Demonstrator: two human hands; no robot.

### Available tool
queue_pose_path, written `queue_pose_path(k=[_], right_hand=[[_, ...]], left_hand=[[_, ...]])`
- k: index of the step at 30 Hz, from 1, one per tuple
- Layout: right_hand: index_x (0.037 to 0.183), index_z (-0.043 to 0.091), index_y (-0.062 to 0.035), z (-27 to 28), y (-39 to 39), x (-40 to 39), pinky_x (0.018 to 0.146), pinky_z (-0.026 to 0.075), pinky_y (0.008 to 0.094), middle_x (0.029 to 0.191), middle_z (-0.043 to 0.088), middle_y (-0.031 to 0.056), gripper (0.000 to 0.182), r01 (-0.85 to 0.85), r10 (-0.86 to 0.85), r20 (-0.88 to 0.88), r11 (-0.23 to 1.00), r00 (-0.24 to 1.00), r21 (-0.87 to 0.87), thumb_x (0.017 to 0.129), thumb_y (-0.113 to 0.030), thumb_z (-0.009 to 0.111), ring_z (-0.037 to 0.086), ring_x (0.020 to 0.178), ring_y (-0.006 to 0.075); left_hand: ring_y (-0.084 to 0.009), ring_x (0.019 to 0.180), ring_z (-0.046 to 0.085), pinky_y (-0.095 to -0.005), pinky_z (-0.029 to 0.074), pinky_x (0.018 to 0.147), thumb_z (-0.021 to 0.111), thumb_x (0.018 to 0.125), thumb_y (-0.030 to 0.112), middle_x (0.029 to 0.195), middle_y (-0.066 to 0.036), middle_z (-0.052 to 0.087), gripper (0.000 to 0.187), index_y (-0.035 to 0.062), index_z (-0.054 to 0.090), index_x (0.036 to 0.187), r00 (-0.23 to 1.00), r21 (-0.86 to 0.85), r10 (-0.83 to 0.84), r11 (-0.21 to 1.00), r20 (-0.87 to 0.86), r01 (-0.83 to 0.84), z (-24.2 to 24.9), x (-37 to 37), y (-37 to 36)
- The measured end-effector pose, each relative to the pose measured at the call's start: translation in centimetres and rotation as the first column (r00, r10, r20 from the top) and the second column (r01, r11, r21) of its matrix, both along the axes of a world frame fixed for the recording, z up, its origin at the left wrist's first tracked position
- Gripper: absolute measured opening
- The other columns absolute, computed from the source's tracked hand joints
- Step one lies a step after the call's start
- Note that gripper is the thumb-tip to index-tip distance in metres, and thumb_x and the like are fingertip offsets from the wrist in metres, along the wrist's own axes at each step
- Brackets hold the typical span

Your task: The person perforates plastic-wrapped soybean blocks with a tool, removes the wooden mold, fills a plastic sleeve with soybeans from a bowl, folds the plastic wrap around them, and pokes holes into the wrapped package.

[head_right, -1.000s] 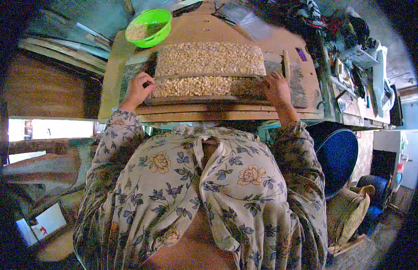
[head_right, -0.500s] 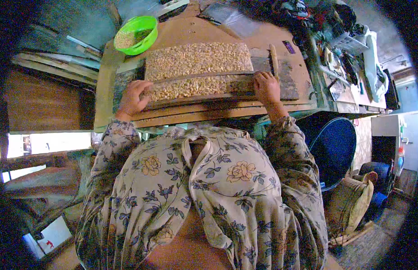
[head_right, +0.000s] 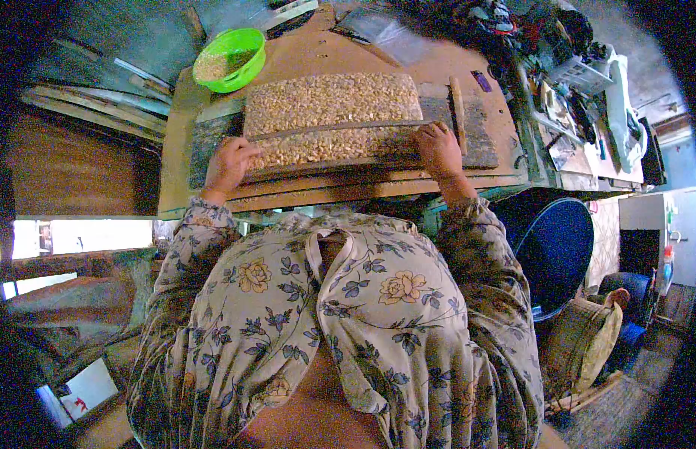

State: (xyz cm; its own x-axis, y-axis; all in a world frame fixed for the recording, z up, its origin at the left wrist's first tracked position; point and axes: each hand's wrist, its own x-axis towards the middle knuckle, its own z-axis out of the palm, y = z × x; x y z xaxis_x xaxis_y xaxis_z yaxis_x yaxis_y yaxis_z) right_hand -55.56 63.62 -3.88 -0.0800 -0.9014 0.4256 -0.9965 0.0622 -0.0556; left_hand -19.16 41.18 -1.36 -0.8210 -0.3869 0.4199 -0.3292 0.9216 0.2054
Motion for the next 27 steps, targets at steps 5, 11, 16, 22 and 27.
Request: queue_pose_path(k=[5, 11, 16, 22, 27], right_hand=[[0.085, 0.061, -0.01, 0.8, 0.5, 0.5, 0.078, 0.043, 0.0335, 0.088, 0.056, 0.0045, 0.021, 0.006, -0.006, -0.001, 1.0, 1.0, 0.014, 0.066, -0.009, 0.052, 0.051, 0.088, 0.0237], [0.086, 0.06, -0.0125, 0.8, 0.7, 0.5, 0.076, 0.045, 0.0324, 0.087, 0.054, 0.0044, 0.021, 0.009, -0.004, -0.102, 0.999, 0.995, 0.048, 0.066, -0.013, 0.051, 0.051, 0.091, 0.0229], [0.086, 0.06, -0.0133, -0.1, 0.8, 0.0, 0.077, 0.045, 0.0332, 0.092, 0.054, 0.0048, 0.02, 0.057, -0.055, -0.028, 0.993, 0.998, 0.102, 0.069, -0.014, 0.049, 0.05, 0.092, 0.025], [0.087, 0.06, -0.0121, -0.8, 1.3, -0.6, 0.078, 0.044, 0.0336, 0.095, 0.054, 0.0053, 0.018, 0.029, -0.032, 0.033, 0.993, 0.999, 0.111, 0.071, -0.014, 0.051, 0.05, 0.093, 0.0254], [0.083, 0.059, -0.0088, -1.1, 1.5, -0.3, 0.077, 0.044, 0.0346, 0.092, 0.055, 0.0066, 0.015, 0.115, -0.132, 0.187, 0.989, 0.973, 0.097, 0.071, -0.013, 0.052, 0.05, 0.092, 0.0272]], left_hand=[[-0.0237, 0.077, 0.052, -0.0338, 0.045, 0.068, 0.056, 0.062, 0.003, 0.077, -0.004, 0.052, 0.019, 0.0117, 0.062, 0.078, 0.999, -0.042, -0.017, 0.999, -0.036, 0.016, -0.6, 1.2, -0.5], [-0.0228, 0.078, 0.052, -0.0339, 0.046, 0.066, 0.055, 0.064, 0.003, 0.076, -0.003, 0.052, 0.014, 0.0109, 0.061, 0.075, 0.998, -0.066, 0.037, 0.997, 0.048, -0.034, 0.5, 1.4, 0.1], [-0.0227, 0.079, 0.052, -0.0331, 0.046, 0.065, 0.054, 0.065, 0.004, 0.076, -0.003, 0.052, 0.011, 0.0104, 0.06, 0.072, 0.999, -0.089, -0.005, 0.996, 0.039, 0.008, 0.5, 1.5, -0.4], [-0.0269, 0.086, 0.051, -0.0365, 0.045, 0.072, 0.055, 0.063, 0.012, 0.082, -0.007, 0.055, 0.014, 0.0085, 0.06, 0.076, 0.988, 0.011, -0.068, 0.998, 0.141, 0.067, 3.2, -0.4, -0.3], [-0.0306, 0.108, 0.041, -0.0425, 0.033, 0.091, 0.053, 0.07, 0.023, 0.113, -0.011, 0.048, 0.037, 0.008, 0.053, 0.104, 0.978, 0.006, -0.164, 0.986, 0.13, 0.165, 1.2, -8.3, 3.6]])
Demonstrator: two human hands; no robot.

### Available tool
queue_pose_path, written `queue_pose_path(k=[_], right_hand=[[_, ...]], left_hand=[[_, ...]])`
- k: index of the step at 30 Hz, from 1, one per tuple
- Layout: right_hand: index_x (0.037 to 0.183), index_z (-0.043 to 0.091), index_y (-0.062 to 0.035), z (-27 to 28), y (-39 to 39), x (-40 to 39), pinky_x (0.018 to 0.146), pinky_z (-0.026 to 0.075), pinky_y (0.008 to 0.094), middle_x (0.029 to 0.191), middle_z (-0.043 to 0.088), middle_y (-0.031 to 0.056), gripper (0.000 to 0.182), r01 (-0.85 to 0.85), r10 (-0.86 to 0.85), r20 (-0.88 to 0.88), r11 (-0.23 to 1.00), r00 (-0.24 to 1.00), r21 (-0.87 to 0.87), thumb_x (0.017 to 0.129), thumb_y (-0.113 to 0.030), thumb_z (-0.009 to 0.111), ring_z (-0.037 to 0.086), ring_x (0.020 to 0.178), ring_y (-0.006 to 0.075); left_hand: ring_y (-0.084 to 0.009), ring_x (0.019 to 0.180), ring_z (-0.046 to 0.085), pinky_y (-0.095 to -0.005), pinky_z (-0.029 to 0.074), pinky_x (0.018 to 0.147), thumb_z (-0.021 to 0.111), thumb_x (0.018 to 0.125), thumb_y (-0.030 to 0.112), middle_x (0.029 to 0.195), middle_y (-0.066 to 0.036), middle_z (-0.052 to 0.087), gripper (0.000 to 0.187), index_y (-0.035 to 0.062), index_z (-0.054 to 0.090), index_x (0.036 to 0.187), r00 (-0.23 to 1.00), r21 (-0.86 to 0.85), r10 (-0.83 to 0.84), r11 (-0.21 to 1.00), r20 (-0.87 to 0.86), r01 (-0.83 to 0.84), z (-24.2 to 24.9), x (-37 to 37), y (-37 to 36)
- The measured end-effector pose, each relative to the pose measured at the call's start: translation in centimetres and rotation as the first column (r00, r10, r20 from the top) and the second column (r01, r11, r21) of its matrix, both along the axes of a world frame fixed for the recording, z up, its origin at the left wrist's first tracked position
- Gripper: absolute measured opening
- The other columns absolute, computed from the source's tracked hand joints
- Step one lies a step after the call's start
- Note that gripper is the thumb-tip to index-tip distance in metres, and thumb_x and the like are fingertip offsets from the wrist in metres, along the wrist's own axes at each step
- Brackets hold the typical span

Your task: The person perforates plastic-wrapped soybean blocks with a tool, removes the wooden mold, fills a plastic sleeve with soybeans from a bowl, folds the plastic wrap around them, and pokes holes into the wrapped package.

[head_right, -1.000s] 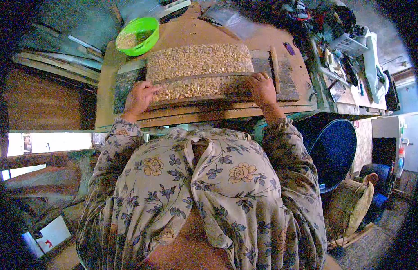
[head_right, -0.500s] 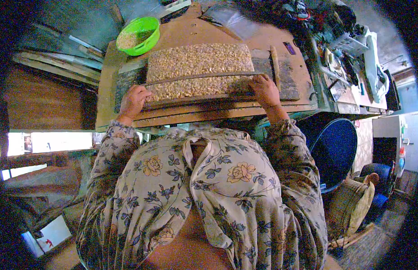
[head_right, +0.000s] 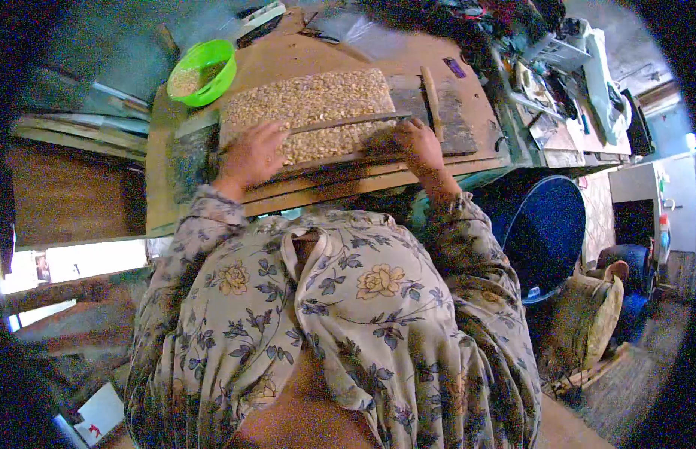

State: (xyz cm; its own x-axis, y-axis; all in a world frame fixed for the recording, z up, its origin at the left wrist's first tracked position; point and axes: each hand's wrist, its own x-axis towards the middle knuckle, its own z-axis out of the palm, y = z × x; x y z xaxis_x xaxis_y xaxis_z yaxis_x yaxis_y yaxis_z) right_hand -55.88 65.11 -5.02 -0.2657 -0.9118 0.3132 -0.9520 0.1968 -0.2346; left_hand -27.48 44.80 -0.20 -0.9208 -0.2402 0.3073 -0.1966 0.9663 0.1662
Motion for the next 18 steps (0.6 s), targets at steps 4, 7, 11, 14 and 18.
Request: queue_pose_path(k=[4, 7, 11, 14, 18], right_hand=[[0.09, 0.06, -0.0114, 0.9, 0.5, 1.0, 0.083, 0.041, 0.033, 0.09, 0.057, 0.0036, 0.028, -0.031, 0.037, -0.196, 0.999, 0.98, 0.032, 0.066, -0.006, 0.049, 0.05, 0.094, 0.0221], [0.086, 0.061, -0.0105, 0.5, 1.2, 1.1, 0.085, 0.039, 0.0352, 0.097, 0.056, 0.0036, 0.02, -0.063, 0.052, -0.201, 0.997, 0.978, -0.047, 0.069, -0.01, 0.051, 0.049, 0.095, 0.0242], [0.083, 0.059, -0.0084, -0.4, 2.8, 0.6, 0.079, 0.041, 0.0377, 0.09, 0.057, 0.0066, 0.016, -0.057, 0.036, -0.107, 0.978, 0.994, -0.201, 0.07, -0.007, 0.05, 0.05, 0.091, 0.027], [0.081, 0.058, -0.0085, -0.7, 5.2, -1.5, 0.07, 0.044, 0.039, 0.086, 0.057, 0.0093, 0.012, 0.25, -0.243, 0.066, 0.902, 0.968, -0.351, 0.071, -0.009, 0.051, 0.052, 0.083, 0.0301], [0.076, 0.058, -0.009, -1.5, 9.7, -9.6, 0.059, 0.045, 0.0398, 0.07, 0.057, 0.0131, 0.009, 0.639, -0.635, 0.211, 0.58, 0.743, -0.506, 0.073, -0.017, 0.056, 0.056, 0.066, 0.0326]], left_hand=[[-0.0312, 0.121, 0.028, -0.0447, 0.026, 0.097, 0.049, 0.076, 0.024, 0.132, -0.011, 0.032, 0.051, 0.0094, 0.038, 0.123, 0.995, -0.022, 0.007, 1.0, 0.096, -0.005, -1.9, -2.4, 1.6], [-0.0306, 0.12, 0.03, -0.0454, 0.025, 0.097, 0.046, 0.078, 0.023, 0.13, -0.01, 0.034, 0.047, 0.0087, 0.04, 0.122, 0.997, -0.032, -0.002, 0.999, 0.078, 0.005, -1.9, -2.3, 1.7], [-0.0279, 0.12, 0.031, -0.0435, 0.026, 0.097, 0.044, 0.078, 0.022, 0.129, -0.01, 0.035, 0.045, 0.0093, 0.041, 0.121, 0.996, -0.054, 0.008, 0.999, 0.091, -0.003, -2.0, -2.4, 1.7], [-0.0277, 0.12, 0.031, -0.0422, 0.026, 0.096, 0.044, 0.078, 0.022, 0.13, -0.009, 0.035, 0.045, 0.0089, 0.041, 0.121, 0.992, -0.07, -0.009, 0.997, 0.126, 0.018, -1.1, -2.4, 2.2], [-0.0277, 0.12, 0.031, -0.0407, 0.025, 0.098, 0.044, 0.078, 0.021, 0.129, -0.01, 0.036, 0.046, 0.0078, 0.041, 0.122, 0.989, -0.076, 0.0, 0.997, 0.145, 0.012, -0.9, -2.4, 2.3]])
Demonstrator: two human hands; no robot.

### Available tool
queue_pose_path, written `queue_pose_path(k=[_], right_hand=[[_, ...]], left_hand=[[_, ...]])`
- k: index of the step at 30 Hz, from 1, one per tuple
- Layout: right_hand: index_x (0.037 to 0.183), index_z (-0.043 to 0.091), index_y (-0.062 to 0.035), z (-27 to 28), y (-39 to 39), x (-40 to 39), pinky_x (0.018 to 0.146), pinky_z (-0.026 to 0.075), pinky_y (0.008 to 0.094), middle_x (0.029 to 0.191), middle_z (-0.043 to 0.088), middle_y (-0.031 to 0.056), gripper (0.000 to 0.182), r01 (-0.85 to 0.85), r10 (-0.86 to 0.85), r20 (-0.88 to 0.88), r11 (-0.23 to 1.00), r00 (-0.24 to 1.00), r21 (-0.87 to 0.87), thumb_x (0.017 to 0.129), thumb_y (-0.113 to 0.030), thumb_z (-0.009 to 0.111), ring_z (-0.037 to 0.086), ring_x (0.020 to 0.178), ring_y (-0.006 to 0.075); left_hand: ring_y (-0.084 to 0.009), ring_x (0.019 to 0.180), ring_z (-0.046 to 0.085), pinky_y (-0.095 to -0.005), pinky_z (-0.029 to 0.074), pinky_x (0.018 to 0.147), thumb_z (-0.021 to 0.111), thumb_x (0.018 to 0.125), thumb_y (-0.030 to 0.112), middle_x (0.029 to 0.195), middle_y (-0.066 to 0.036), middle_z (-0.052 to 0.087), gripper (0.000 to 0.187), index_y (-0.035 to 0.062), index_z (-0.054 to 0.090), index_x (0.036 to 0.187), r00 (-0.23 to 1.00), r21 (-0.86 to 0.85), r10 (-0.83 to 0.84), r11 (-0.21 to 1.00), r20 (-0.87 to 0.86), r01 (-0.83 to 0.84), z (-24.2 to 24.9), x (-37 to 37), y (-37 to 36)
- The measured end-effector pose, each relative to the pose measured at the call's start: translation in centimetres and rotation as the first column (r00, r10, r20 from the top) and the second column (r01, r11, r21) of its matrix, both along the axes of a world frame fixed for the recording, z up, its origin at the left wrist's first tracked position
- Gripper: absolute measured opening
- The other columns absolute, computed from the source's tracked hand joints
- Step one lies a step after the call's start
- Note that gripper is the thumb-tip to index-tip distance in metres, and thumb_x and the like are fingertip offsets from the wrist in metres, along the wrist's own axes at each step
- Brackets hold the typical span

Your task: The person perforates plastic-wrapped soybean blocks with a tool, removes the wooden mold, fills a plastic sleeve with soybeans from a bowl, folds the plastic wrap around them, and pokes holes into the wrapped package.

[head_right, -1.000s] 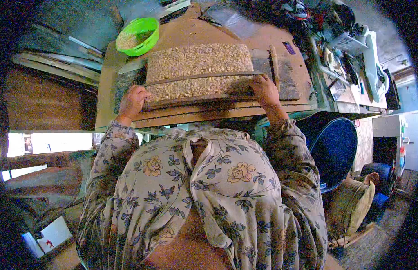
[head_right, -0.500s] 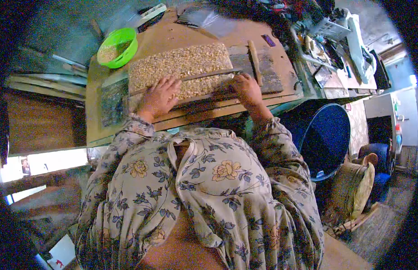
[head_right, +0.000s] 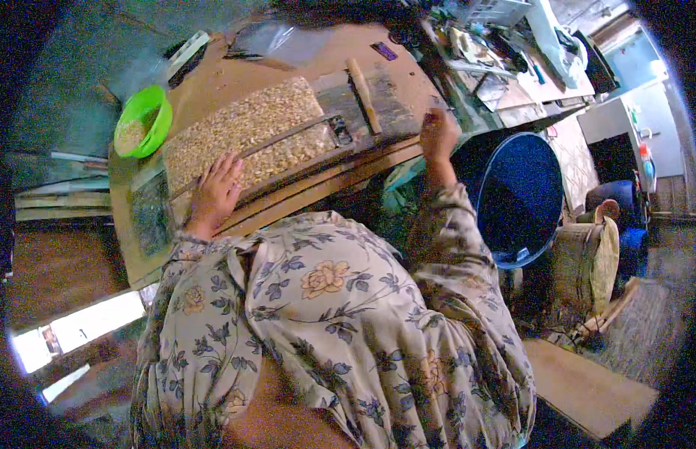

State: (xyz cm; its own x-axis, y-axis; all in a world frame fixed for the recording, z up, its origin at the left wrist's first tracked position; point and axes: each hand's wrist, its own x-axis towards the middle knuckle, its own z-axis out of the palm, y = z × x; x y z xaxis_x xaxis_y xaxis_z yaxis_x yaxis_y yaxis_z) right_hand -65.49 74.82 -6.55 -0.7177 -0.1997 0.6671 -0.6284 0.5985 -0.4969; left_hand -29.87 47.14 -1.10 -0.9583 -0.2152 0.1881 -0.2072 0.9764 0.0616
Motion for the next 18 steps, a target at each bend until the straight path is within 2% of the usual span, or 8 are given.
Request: queue_pose_path(k=[1, 2, 4, 8, 9, 10, 12, 18], right_hand=[[0.077, 0.059, -0.0088, -1.0, 1.2, -2.2, 0.062, 0.045, 0.0397, 0.072, 0.058, 0.0136, 0.01, 0.069, -0.068, 0.081, 0.998, 0.994, -0.002, 0.073, -0.018, 0.057, 0.056, 0.069, 0.0317], [0.078, 0.059, -0.0077, -0.8, 1.9, -3.4, 0.066, 0.045, 0.039, 0.077, 0.059, 0.014, 0.018, 0.178, -0.221, 0.314, 0.971, 0.923, 0.16, 0.073, -0.025, 0.059, 0.057, 0.075, 0.0315], [0.091, 0.06, -0.0057, -2.1, 2.7, -5.4, 0.069, 0.045, 0.0379, 0.082, 0.06, 0.0151, 0.033, 0.147, -0.205, 0.22, 0.956, 0.954, 0.252, 0.071, -0.032, 0.062, 0.057, 0.079, 0.0307], [0.085, 0.06, -0.0003, 0.1, 1.9, -5.1, 0.073, 0.044, 0.0429, 0.084, 0.059, 0.0205, 0.042, 0.071, -0.32, 0.407, 0.851, 0.856, 0.521, 0.07, -0.039, 0.061, 0.056, 0.083, 0.0358], [0.082, 0.062, -0.0012, -2.6, 2.3, -7.1, 0.073, 0.045, 0.0421, 0.085, 0.06, 0.021, 0.041, 0.136, -0.373, 0.345, 0.823, 0.861, 0.551, 0.069, -0.04, 0.061, 0.057, 0.084, 0.0365], [0.083, 0.063, -0.0017, -0.8, 1.8, -5.9, 0.072, 0.046, 0.0416, 0.086, 0.059, 0.022, 0.041, 0.122, -0.376, 0.428, 0.849, 0.822, 0.513, 0.068, -0.04, 0.061, 0.057, 0.085, 0.0367], [0.08, 0.062, -0.0016, -3.0, 2.4, -7.6, 0.07, 0.046, 0.0425, 0.081, 0.06, 0.0208, 0.037, 0.108, -0.322, 0.367, 0.86, 0.872, 0.498, 0.07, -0.037, 0.06, 0.057, 0.081, 0.037], [0.083, 0.061, -0.0021, -4.1, 3.2, -8.5, 0.07, 0.045, 0.0442, 0.082, 0.06, 0.0214, 0.03, 0.095, -0.325, 0.308, 0.809, 0.894, 0.58, 0.076, -0.029, 0.05, 0.057, 0.082, 0.0378]], left_hand=[[-0.0278, 0.12, 0.031, -0.0408, 0.025, 0.098, 0.044, 0.079, 0.021, 0.129, -0.01, 0.036, 0.045, 0.0078, 0.041, 0.122, 1.0, 0.019, 0.006, 1.0, 0.005, -0.006, 0.5, 0.0, 0.3], [-0.0279, 0.12, 0.031, -0.0409, 0.024, 0.098, 0.043, 0.079, 0.021, 0.129, -0.01, 0.036, 0.045, 0.0077, 0.041, 0.122, 1.0, 0.038, 0.016, 0.999, 0.011, -0.017, 0.8, 0.0, 0.4], [-0.0276, 0.121, 0.03, -0.0417, 0.024, 0.098, 0.043, 0.08, 0.02, 0.13, -0.01, 0.035, 0.044, 0.0075, 0.041, 0.122, 0.999, 0.043, 0.03, 0.999, 0.033, -0.031, 0.9, -0.1, 0.4], [-0.0267, 0.121, 0.03, -0.0424, 0.023, 0.098, 0.043, 0.08, 0.02, 0.13, -0.01, 0.035, 0.043, 0.0085, 0.041, 0.121, 0.996, 0.07, 0.062, 0.995, 0.071, -0.067, 1.0, -0.1, 0.6], [-0.0263, 0.121, 0.03, -0.0423, 0.023, 0.099, 0.043, 0.08, 0.02, 0.13, -0.01, 0.035, 0.043, 0.0091, 0.042, 0.121, 0.993, 0.07, 0.066, 0.995, 0.095, -0.073, 1.1, 0.0, 0.5], [-0.0263, 0.121, 0.03, -0.0423, 0.023, 0.099, 0.043, 0.08, 0.02, 0.13, -0.01, 0.035, 0.043, 0.0091, 0.042, 0.121, 0.989, 0.067, 0.096, 0.992, 0.11, -0.104, 1.0, 0.1, 0.2], [-0.0255, 0.121, 0.031, -0.0417, 0.024, 0.099, 0.043, 0.079, 0.02, 0.13, -0.009, 0.035, 0.043, 0.0095, 0.042, 0.121, 0.998, 0.025, 0.005, 1.0, 0.068, -0.007, 0.6, 0.1, -0.2], [-0.026, 0.119, 0.033, -0.0408, 0.026, 0.097, 0.045, 0.078, 0.017, 0.126, -0.007, 0.04, 0.041, 0.0087, 0.045, 0.118, 1.0, 0.055, 0.004, 0.998, -0.028, -0.002, -0.1, 0.3, -0.3]])
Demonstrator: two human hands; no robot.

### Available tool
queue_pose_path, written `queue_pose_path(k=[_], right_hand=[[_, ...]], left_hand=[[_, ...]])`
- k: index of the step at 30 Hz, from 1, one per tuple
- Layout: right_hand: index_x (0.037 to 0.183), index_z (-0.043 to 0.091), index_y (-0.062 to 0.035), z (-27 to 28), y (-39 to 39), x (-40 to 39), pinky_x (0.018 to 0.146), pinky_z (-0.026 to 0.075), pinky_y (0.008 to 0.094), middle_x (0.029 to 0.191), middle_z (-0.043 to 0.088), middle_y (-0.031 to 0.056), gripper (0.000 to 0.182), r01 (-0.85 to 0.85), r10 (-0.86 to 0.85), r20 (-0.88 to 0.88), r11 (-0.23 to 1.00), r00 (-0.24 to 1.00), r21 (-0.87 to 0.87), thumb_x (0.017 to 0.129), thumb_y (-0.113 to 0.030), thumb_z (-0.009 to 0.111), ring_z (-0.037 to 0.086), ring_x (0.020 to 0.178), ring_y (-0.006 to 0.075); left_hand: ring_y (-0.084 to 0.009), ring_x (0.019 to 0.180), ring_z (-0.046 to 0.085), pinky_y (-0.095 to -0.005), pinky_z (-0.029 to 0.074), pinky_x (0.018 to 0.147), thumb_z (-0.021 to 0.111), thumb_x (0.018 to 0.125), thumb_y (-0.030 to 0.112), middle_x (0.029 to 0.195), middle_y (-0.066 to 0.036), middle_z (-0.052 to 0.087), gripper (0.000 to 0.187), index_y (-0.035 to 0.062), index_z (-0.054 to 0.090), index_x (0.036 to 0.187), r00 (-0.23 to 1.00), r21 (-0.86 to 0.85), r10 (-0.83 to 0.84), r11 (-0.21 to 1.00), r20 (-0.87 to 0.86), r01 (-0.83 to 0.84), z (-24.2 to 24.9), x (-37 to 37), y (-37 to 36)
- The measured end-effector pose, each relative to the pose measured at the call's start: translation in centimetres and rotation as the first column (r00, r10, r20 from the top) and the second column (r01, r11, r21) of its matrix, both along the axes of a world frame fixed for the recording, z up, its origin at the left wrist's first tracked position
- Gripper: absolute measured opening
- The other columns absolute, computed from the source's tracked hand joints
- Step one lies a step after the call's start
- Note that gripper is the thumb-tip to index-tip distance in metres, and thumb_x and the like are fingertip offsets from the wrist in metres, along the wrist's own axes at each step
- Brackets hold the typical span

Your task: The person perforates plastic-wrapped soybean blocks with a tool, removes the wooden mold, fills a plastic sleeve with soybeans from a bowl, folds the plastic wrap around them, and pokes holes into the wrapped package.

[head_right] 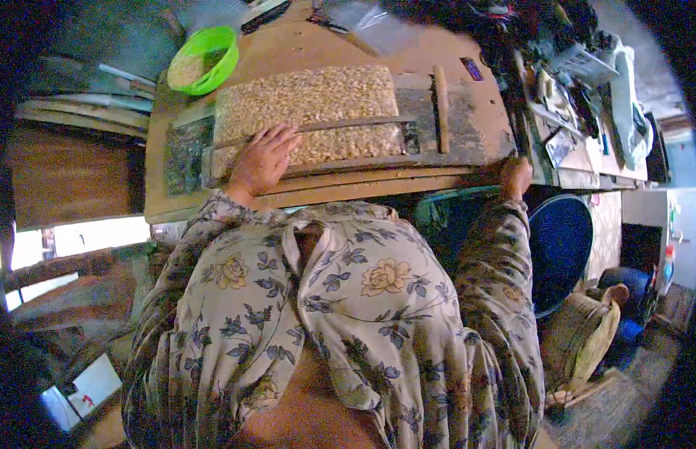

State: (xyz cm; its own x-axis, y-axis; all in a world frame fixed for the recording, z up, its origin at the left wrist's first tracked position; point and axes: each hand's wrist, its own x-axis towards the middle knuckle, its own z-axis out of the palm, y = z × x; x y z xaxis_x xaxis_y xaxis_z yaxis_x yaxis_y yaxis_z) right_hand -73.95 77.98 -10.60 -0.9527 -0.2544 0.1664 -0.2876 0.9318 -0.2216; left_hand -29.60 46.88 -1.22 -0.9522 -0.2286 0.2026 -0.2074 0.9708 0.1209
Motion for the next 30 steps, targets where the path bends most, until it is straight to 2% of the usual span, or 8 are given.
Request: queue_pose_path(k=[4, 6, 7, 9, 13, 19, 23, 30], right_hand=[[0.086, 0.062, -0.0049, 1.4, 1.0, -0.3, 0.069, 0.045, 0.0429, 0.083, 0.061, 0.019, 0.031, -0.089, 0.07, 0.193, 0.992, 0.979, 0.094, 0.077, -0.031, 0.046, 0.058, 0.078, 0.0362], [0.084, 0.062, -0.0048, -3.8, 2.1, -3.9, 0.055, 0.046, 0.0371, 0.071, 0.061, 0.0142, 0.028, -0.094, 0.094, 0.007, 0.996, 0.996, -0.006, 0.078, -0.03, 0.05, 0.059, 0.063, 0.0282], [0.085, 0.06, -0.005, -4.4, 1.8, -4.4, 0.052, 0.045, 0.036, 0.072, 0.06, 0.0124, 0.022, -0.251, 0.294, 0.101, 0.919, 0.951, -0.305, 0.078, -0.025, 0.052, 0.058, 0.061, 0.0271], [0.09, 0.056, -0.0047, 5.4, -3.1, 6.0, 0.046, 0.043, 0.0262, 0.074, 0.058, 0.0055, 0.012, 0.057, 0.396, 0.349, 0.589, 0.85, -0.806, 0.081, -0.012, 0.051, 0.056, 0.056, 0.0169], [0.089, 0.058, -0.0016, 11.5, -10.5, 17.4, 0.05, 0.041, 0.0219, 0.071, 0.057, 0.0042, 0.014, -0.195, 0.623, 0.31, 0.608, 0.719, -0.77, 0.079, -0.011, 0.055, 0.053, 0.059, 0.01], [0.087, 0.059, -0.0023, 12.1, -16.6, 27.8, 0.061, 0.046, 0.0382, 0.081, 0.058, 0.015, 0.016, -0.9, 0.904, -0.204, 0.302, 0.375, -0.316, 0.075, -0.012, 0.054, 0.057, 0.068, 0.0324], [0.088, 0.057, -0.0064, 11.1, -17.9, 29.7, 0.062, 0.045, 0.041, 0.081, 0.057, 0.0158, 0.015, -0.863, 0.906, -0.004, 0.401, 0.423, -0.308, 0.076, -0.013, 0.052, 0.055, 0.072, 0.0346], [0.091, 0.057, -0.0078, 9.9, -18.9, 30.4, 0.065, 0.047, 0.0414, 0.083, 0.058, 0.0141, 0.018, -0.92, 0.923, -0.114, 0.346, 0.369, -0.183, 0.078, -0.016, 0.048, 0.056, 0.073, 0.0323]], left_hand=[[-0.0257, 0.117, 0.035, -0.0417, 0.028, 0.096, 0.045, 0.078, 0.017, 0.124, -0.007, 0.042, 0.04, 0.0086, 0.046, 0.116, 0.999, -0.025, -0.015, 1.0, -0.034, 0.014, -0.8, 0.3, -0.3], [-0.0292, 0.117, 0.035, -0.0425, 0.027, 0.097, 0.045, 0.078, 0.015, 0.125, -0.01, 0.041, 0.041, 0.0078, 0.044, 0.118, 0.997, 0.012, -0.067, 0.998, -0.047, 0.067, -1.0, 0.7, -0.5], [-0.0286, 0.117, 0.035, -0.0426, 0.026, 0.097, 0.046, 0.078, 0.018, 0.125, -0.01, 0.04, 0.041, 0.0076, 0.044, 0.118, 0.996, 0.014, -0.077, 0.997, -0.045, 0.078, -0.9, 0.7, -0.5], [-0.0284, 0.117, 0.034, -0.0425, 0.026, 0.097, 0.047, 0.078, 0.018, 0.126, -0.01, 0.039, 0.042, 0.0076, 0.043, 0.118, 0.996, 0.014, -0.079, 0.997, -0.049, 0.08, -0.4, 1.0, -0.2], [-0.0282, 0.119, 0.032, -0.0418, 0.025, 0.097, 0.05, 0.076, 0.021, 0.127, -0.011, 0.037, 0.048, 0.0088, 0.039, 0.121, 0.993, 0.004, -0.097, 0.995, -0.07, 0.098, 0.1, 1.6, 0.0], [-0.026, 0.12, 0.03, -0.0425, 0.023, 0.098, 0.054, 0.072, 0.028, 0.13, -0.008, 0.034, 0.056, 0.0108, 0.038, 0.123, 0.999, -0.095, -0.051, 0.994, -0.019, 0.049, -0.2, 3.5, -0.1], [-0.0261, 0.12, 0.03, -0.042, 0.021, 0.1, 0.055, 0.072, 0.029, 0.13, -0.008, 0.033, 0.057, 0.0125, 0.037, 0.123, 1.0, -0.108, -0.018, 0.994, -0.01, 0.017, -0.7, 4.3, -0.3], [-0.0264, 0.12, 0.03, -0.0424, 0.02, 0.1, 0.057, 0.071, 0.031, 0.129, -0.006, 0.035, 0.059, 0.0124, 0.037, 0.124, 0.999, -0.039, -0.021, 0.999, -0.041, 0.02, 0.0, 5.5, -0.4]])
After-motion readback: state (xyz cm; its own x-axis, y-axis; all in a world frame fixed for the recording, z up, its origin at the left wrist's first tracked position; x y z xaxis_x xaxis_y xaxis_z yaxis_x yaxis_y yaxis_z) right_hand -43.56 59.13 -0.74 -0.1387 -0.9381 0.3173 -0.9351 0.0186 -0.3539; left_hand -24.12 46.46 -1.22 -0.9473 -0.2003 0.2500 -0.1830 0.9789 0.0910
